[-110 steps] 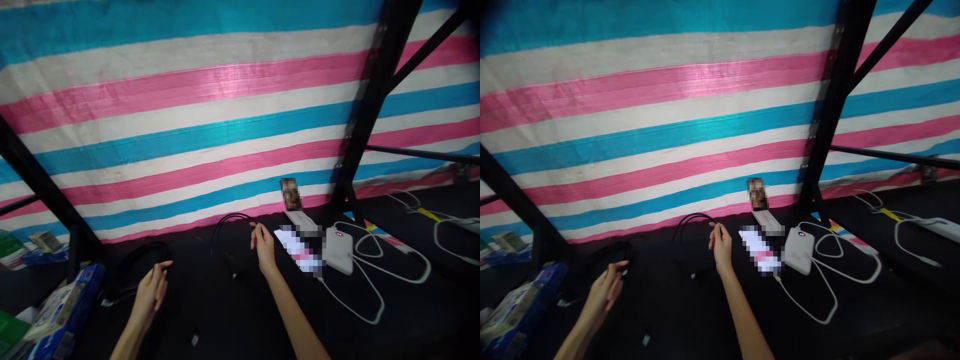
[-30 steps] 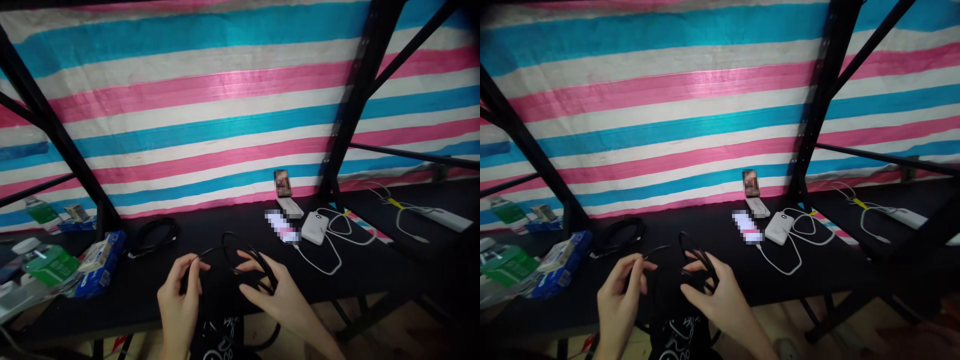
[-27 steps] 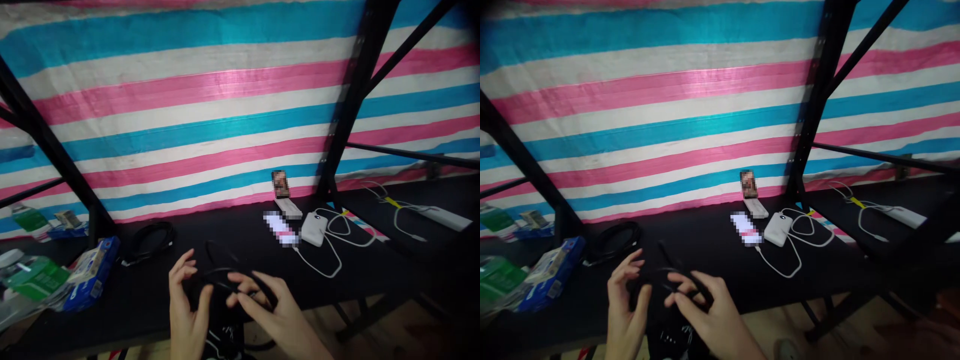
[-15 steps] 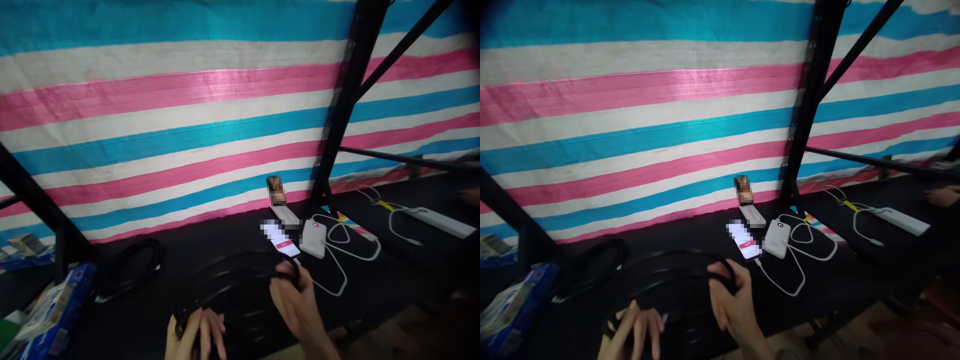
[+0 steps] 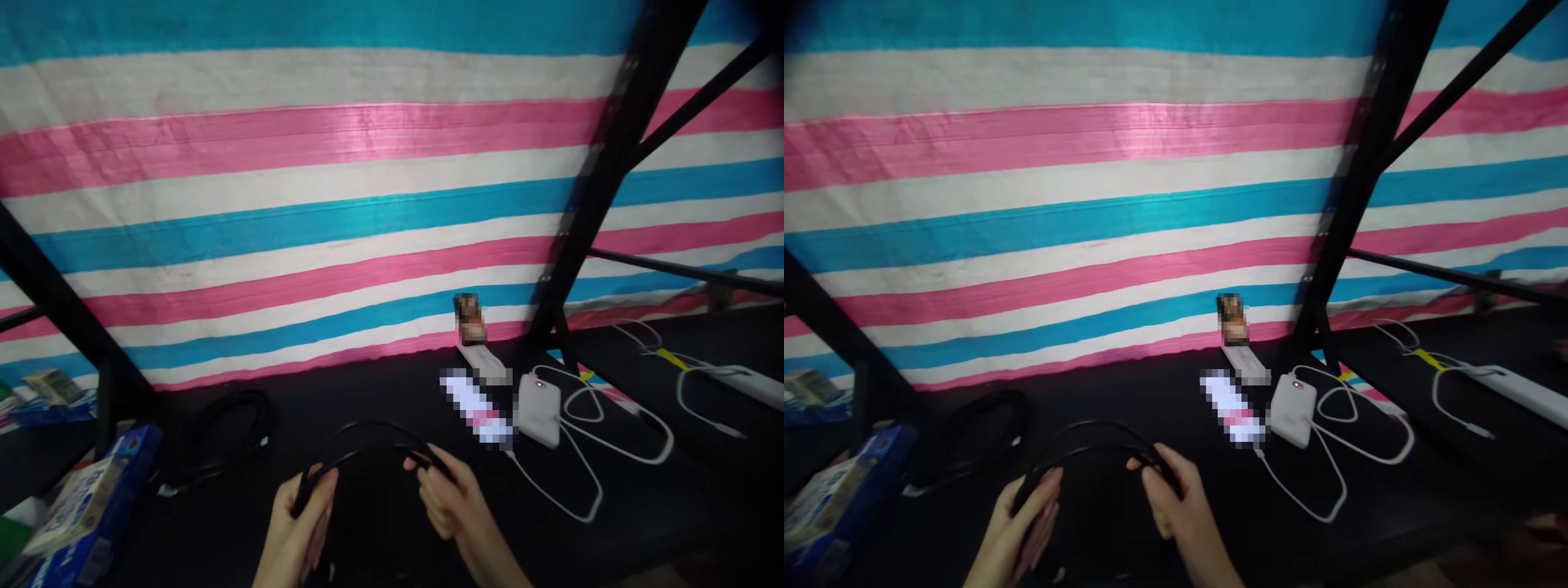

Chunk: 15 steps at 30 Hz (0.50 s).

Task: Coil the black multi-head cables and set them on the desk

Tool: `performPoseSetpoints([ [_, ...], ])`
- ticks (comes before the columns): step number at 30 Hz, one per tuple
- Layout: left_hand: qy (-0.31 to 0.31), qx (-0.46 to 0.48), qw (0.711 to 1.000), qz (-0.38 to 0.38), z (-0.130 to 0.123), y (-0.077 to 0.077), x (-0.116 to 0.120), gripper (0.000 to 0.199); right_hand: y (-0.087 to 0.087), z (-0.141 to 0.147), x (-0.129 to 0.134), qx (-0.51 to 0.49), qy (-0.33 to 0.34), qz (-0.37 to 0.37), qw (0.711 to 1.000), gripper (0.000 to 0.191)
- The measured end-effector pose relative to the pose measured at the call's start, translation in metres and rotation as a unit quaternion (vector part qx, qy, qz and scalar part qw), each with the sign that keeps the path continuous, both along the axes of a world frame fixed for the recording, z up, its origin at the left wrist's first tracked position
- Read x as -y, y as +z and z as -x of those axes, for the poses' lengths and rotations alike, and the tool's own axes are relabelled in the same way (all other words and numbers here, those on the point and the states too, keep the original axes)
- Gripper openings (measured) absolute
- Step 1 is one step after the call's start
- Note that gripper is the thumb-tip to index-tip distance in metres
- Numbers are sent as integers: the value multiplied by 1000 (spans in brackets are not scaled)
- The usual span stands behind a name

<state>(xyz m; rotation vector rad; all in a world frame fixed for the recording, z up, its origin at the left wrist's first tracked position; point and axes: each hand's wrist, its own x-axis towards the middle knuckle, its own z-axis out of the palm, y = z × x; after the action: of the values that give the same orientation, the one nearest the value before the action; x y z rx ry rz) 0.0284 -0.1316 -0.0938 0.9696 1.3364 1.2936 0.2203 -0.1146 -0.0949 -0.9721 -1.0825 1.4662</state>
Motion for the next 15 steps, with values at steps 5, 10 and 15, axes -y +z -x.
performPoseSetpoints([
  [5,-87,-43,995,2,10,17,1,47,39,-5,-11,110,3,-58,992,39],
  [10,-115,-138,983,-30,6,39,1,37,53,6,-2,209,57,-105,971,22],
  [15,54,16,998,-32,18,47,-16,49,28,11,-14,104,71,-26,992,45],
])
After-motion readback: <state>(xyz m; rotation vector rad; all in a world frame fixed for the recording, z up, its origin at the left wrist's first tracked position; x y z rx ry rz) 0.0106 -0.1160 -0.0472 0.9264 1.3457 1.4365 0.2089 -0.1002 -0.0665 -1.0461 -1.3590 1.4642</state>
